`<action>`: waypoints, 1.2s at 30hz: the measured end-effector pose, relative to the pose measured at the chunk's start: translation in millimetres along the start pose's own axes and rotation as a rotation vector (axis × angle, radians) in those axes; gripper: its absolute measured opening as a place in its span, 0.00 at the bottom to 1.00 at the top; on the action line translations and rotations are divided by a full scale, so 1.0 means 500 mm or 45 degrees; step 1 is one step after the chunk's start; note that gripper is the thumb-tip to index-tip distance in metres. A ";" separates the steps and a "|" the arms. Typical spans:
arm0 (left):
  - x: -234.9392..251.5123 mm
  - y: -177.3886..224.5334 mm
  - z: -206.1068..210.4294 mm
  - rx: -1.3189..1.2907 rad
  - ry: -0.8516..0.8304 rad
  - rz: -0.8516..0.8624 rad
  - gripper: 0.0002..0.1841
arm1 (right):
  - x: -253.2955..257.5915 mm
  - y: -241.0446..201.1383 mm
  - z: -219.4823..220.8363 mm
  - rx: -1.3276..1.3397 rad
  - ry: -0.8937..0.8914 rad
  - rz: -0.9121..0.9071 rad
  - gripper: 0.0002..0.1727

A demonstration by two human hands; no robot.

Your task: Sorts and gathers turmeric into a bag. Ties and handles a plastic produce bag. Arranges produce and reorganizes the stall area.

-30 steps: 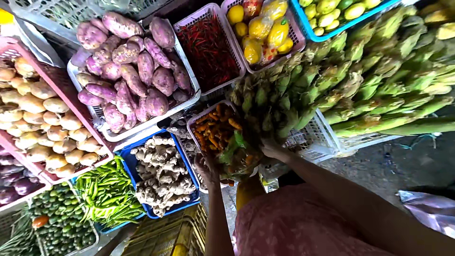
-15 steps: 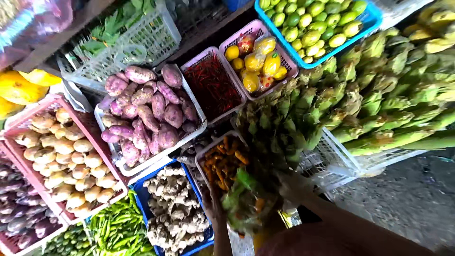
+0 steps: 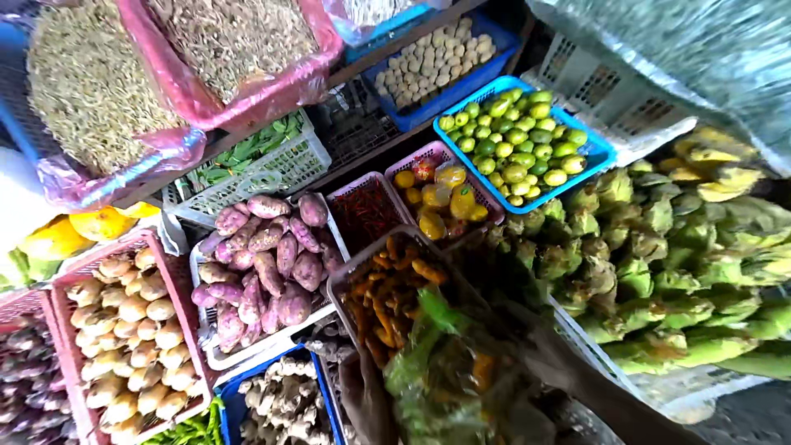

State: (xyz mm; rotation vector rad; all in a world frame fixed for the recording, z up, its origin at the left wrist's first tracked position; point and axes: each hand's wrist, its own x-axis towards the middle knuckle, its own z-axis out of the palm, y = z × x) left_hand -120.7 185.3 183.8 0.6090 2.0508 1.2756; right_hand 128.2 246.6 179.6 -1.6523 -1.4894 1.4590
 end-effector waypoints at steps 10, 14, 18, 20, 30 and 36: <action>0.355 0.163 0.299 -0.025 -0.035 0.204 0.09 | 0.437 -0.109 -0.098 -0.191 0.143 -0.180 0.21; 0.442 0.201 0.366 -0.031 -0.070 0.193 0.10 | 0.557 -0.103 -0.104 -0.125 0.169 -0.185 0.17; 0.496 0.225 0.407 -0.029 -0.062 0.179 0.08 | 0.621 -0.103 -0.105 -0.115 0.242 -0.229 0.16; 0.509 0.228 0.404 -0.055 -0.064 0.177 0.07 | 0.627 -0.111 -0.100 -0.104 0.267 -0.228 0.14; 0.569 0.256 0.404 -0.170 -0.109 0.242 0.04 | 0.657 -0.150 -0.067 0.009 0.368 -0.173 0.12; 0.683 0.255 0.438 -0.169 -0.178 0.200 0.09 | 0.759 -0.166 -0.026 0.146 0.468 -0.108 0.13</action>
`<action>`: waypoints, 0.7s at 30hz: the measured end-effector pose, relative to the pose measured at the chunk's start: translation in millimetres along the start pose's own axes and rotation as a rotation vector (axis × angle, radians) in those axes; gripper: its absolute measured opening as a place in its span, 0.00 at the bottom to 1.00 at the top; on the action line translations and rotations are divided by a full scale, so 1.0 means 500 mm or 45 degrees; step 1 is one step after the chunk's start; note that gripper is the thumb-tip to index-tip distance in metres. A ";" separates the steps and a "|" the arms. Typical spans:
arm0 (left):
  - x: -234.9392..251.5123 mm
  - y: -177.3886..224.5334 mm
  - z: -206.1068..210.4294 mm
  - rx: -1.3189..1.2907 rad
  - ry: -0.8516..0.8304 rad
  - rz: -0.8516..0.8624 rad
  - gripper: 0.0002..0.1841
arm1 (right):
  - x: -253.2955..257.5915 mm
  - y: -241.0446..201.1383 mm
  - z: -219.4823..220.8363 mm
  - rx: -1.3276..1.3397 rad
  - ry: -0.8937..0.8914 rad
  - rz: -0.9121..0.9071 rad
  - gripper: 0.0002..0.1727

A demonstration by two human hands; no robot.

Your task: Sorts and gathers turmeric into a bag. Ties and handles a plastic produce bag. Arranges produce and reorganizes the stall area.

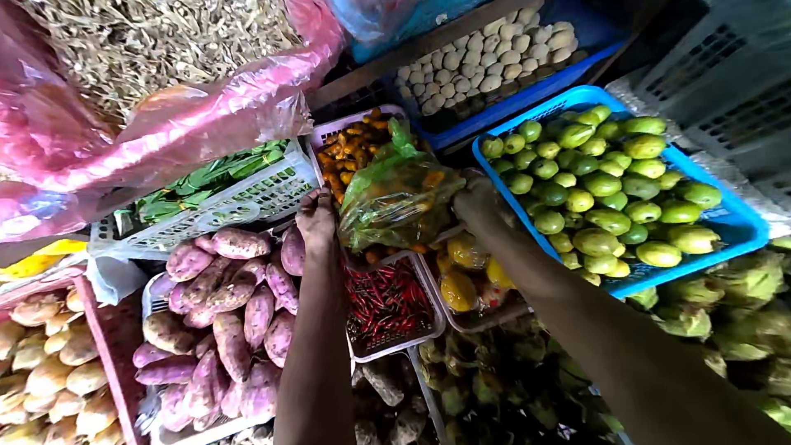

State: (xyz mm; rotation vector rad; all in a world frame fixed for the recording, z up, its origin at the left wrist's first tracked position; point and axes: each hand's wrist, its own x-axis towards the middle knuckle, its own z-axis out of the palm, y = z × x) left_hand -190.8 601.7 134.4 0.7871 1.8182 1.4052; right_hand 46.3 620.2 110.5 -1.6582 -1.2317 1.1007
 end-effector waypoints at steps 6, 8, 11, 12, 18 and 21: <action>-0.003 0.025 -0.013 0.120 -0.137 -0.072 0.21 | 0.087 -0.009 0.058 0.119 0.143 -0.115 0.09; -0.056 -0.001 -0.025 0.312 -0.181 -0.158 0.26 | 0.119 -0.030 0.053 0.035 0.096 -0.042 0.11; -0.113 -0.054 -0.004 0.131 -0.183 -0.293 0.26 | 0.144 -0.031 0.056 0.077 0.069 0.010 0.10; -0.128 -0.068 0.013 -0.048 -0.136 -0.343 0.28 | 0.144 -0.028 0.059 0.120 0.085 0.004 0.09; -0.210 -0.031 0.126 -0.685 -0.260 -0.538 0.39 | 0.063 0.001 0.007 0.031 0.060 -0.162 0.16; -0.179 0.001 0.154 -0.815 -0.167 -0.560 0.32 | -0.030 0.041 -0.115 -0.533 0.066 -0.429 0.21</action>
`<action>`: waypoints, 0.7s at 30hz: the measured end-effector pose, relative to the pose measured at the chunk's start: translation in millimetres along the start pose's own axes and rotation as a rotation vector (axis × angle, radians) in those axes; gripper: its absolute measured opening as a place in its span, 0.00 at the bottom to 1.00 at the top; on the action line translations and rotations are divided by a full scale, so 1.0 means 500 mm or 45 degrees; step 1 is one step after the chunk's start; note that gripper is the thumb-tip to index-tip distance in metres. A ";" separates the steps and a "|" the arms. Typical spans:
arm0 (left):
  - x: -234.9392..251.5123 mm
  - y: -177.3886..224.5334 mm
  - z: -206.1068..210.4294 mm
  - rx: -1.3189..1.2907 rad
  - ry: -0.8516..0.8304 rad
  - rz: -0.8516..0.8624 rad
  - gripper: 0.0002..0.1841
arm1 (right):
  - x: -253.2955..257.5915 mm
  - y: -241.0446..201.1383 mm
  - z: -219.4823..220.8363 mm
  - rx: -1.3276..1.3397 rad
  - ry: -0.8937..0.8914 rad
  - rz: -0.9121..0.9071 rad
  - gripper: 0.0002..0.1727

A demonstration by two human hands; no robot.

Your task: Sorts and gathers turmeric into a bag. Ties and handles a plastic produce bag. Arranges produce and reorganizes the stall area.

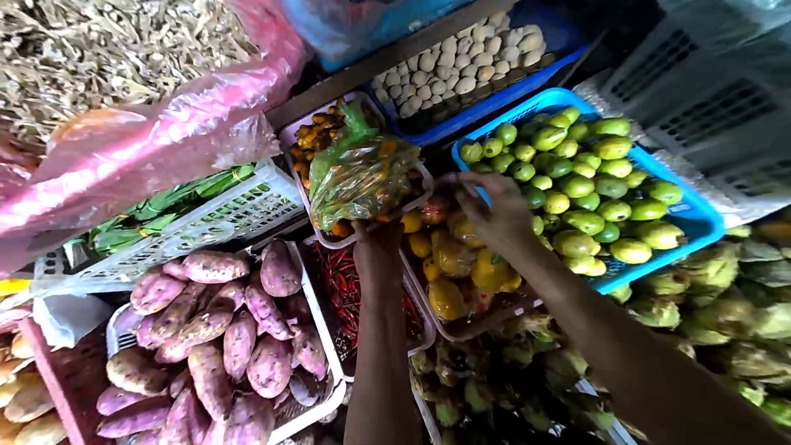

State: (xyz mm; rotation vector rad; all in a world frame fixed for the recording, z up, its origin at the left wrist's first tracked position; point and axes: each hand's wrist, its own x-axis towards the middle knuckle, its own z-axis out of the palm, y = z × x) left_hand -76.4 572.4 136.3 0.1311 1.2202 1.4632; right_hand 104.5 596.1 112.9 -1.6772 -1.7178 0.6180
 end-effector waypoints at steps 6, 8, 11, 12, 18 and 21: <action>0.074 0.042 0.042 -0.114 0.051 0.034 0.26 | -0.123 0.188 -0.022 -0.665 -0.320 -0.141 0.32; 0.108 0.045 0.054 -0.093 0.093 0.074 0.25 | -0.128 0.201 -0.011 -0.719 -0.340 -0.190 0.29; 0.152 0.057 0.067 -0.075 0.104 0.108 0.23 | -0.121 0.204 0.002 -0.749 -0.331 -0.150 0.30; 0.165 0.059 0.068 -0.068 0.090 0.111 0.22 | -0.122 0.207 0.007 -0.757 -0.294 -0.163 0.30; 0.186 0.045 0.062 0.005 0.099 0.103 0.26 | -0.130 0.217 0.022 -0.752 -0.230 -0.192 0.31; 0.145 0.066 0.041 0.603 -0.089 -0.048 0.37 | -0.126 0.221 0.021 -0.721 -0.281 -0.166 0.31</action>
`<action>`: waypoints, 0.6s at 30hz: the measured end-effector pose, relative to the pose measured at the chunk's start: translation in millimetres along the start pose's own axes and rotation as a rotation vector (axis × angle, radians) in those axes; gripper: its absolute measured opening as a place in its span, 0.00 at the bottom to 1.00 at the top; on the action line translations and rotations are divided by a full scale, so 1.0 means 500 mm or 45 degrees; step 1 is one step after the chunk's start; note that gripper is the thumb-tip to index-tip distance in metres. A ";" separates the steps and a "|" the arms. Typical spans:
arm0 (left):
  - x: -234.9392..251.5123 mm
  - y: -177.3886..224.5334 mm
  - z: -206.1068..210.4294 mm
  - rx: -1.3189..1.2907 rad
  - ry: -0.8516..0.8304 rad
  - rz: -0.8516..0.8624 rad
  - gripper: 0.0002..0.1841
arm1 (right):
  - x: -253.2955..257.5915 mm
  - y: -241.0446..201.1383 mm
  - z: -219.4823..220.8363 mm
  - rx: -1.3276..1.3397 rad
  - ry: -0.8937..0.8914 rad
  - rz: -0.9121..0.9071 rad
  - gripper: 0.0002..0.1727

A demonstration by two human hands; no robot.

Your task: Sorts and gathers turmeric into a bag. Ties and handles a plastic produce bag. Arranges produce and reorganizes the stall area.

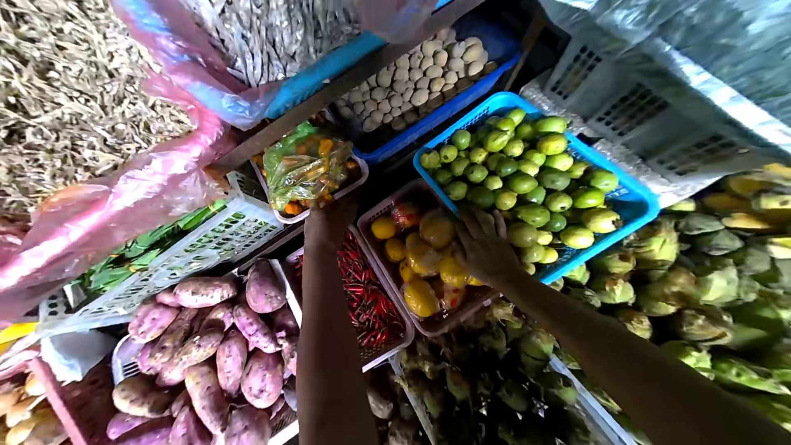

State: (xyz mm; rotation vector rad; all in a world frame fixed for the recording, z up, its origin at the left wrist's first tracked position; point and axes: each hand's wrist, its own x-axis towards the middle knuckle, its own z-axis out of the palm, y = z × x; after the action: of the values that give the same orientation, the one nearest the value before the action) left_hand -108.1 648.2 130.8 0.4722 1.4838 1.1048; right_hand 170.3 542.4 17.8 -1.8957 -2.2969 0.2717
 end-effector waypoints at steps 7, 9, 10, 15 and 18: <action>-0.021 0.070 -0.001 1.591 0.242 1.008 0.27 | 0.002 -0.002 -0.008 0.077 -0.069 0.020 0.31; 0.020 0.093 0.019 1.880 0.274 0.980 0.31 | 0.007 -0.006 -0.015 0.069 -0.179 0.052 0.32; 0.036 0.101 0.020 1.919 0.274 0.978 0.28 | 0.009 -0.006 -0.014 0.055 -0.179 0.055 0.31; 0.035 0.187 -0.011 1.605 0.364 0.974 0.15 | 0.008 -0.004 -0.012 0.075 -0.136 0.050 0.29; 0.034 0.213 -0.022 1.068 0.639 0.947 0.23 | 0.009 -0.008 -0.012 0.106 -0.116 0.055 0.30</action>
State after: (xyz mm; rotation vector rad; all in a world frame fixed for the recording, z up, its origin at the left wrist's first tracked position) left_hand -153.3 708.1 208.9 1.5043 2.3044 1.1542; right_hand 167.1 546.5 24.6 -1.9320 -2.2640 0.4611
